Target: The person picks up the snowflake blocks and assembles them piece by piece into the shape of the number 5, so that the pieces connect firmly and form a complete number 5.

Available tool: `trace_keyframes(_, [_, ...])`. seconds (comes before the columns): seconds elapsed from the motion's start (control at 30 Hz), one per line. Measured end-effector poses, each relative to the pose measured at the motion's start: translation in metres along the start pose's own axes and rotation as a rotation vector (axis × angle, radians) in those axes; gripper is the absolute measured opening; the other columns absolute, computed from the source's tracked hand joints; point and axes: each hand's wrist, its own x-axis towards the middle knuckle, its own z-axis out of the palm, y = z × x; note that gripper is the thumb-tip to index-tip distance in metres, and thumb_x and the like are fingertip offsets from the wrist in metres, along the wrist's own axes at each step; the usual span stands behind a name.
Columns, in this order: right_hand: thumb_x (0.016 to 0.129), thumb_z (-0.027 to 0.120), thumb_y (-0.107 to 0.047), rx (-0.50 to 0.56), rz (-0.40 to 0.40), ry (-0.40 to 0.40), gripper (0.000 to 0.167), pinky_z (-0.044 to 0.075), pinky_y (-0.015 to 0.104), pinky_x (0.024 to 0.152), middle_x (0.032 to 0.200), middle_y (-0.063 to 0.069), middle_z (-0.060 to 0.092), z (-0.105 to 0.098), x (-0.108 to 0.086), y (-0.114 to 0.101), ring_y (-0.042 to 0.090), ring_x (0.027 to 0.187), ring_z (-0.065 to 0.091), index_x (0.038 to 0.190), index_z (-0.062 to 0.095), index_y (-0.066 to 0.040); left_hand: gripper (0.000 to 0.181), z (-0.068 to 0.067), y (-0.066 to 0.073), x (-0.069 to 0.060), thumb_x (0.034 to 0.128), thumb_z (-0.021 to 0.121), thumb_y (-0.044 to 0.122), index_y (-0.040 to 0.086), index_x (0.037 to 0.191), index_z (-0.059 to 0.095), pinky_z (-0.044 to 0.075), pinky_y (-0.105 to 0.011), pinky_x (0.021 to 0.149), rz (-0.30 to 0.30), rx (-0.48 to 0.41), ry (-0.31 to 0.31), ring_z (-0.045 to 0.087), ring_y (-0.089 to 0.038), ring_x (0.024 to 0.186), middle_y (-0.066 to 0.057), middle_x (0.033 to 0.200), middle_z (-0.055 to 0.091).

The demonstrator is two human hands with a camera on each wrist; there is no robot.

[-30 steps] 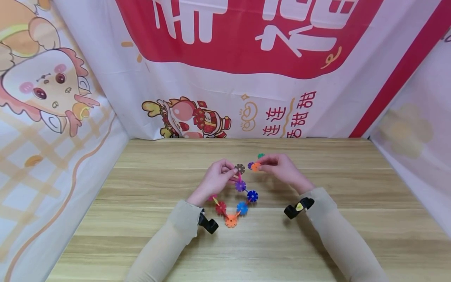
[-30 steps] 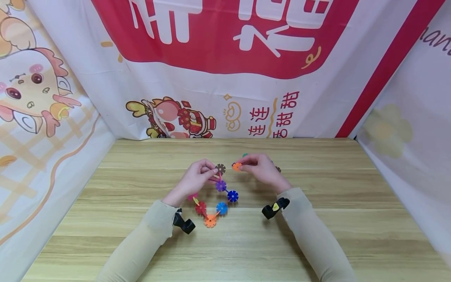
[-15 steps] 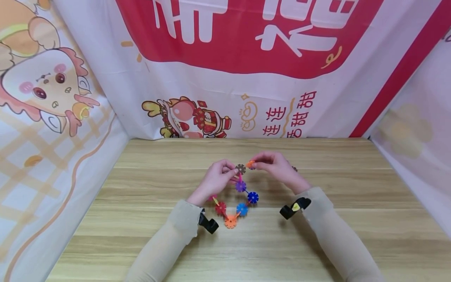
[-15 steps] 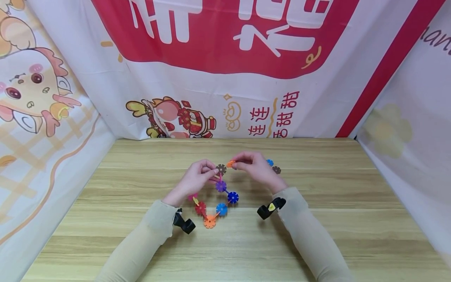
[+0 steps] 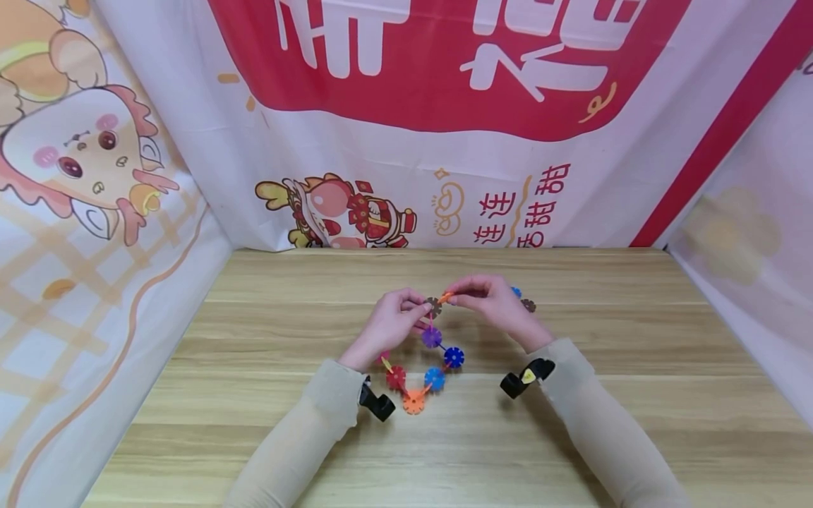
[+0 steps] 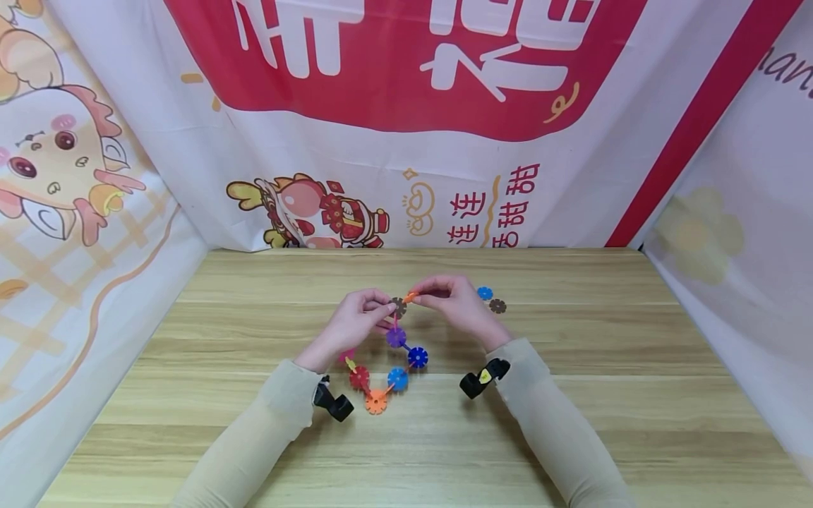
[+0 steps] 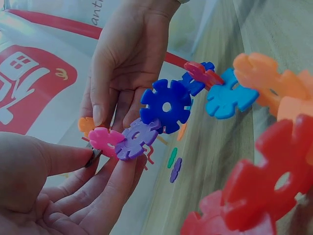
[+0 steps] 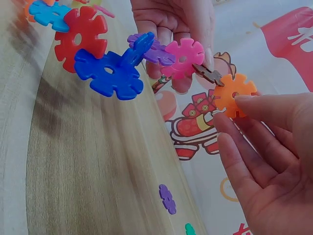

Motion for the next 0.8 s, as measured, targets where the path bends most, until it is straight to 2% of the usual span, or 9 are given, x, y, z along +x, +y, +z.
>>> trace_keyframes(0.27, [0.094,0.076,-0.016,-0.045,-0.012,-0.004,0.015,0.056,0.036,0.091,0.104,0.001,0.076,-0.001,-0.0003,0.0003,0.018,0.1,0.07,0.109,0.078,-0.011,0.014,-0.0001,0.0004,0.001,0.1033,0.062,0.012,0.001,0.108,0.068,0.06,-0.042,0.079,-0.025,0.018,0.022,0.072,-0.023,0.083,-0.01,0.096,0.073])
trace_keyframes(0.6, [0.094,0.075,-0.011,-0.072,-0.014,-0.069,0.012,0.058,0.036,0.087,0.101,0.002,0.076,-0.0047,0.0024,0.0013,0.02,0.096,0.071,0.105,0.08,-0.011,0.01,-0.0008,-0.005,0.002,0.1015,0.063,0.007,-0.002,0.104,0.068,0.061,-0.038,0.076,0.008,0.018,0.024,0.072,-0.023,0.08,-0.01,0.093,0.073])
trace_keyframes(0.8, [0.092,0.077,-0.008,-0.076,-0.023,-0.089,0.011,0.058,0.034,0.085,0.099,0.001,0.076,-0.0063,0.0036,0.0012,0.02,0.094,0.072,0.102,0.08,-0.011,0.01,-0.0009,-0.0066,0.0025,0.1014,0.063,0.007,-0.001,0.103,0.068,0.061,-0.037,0.074,0.009,0.034,0.024,0.072,-0.023,0.081,-0.009,0.092,0.074])
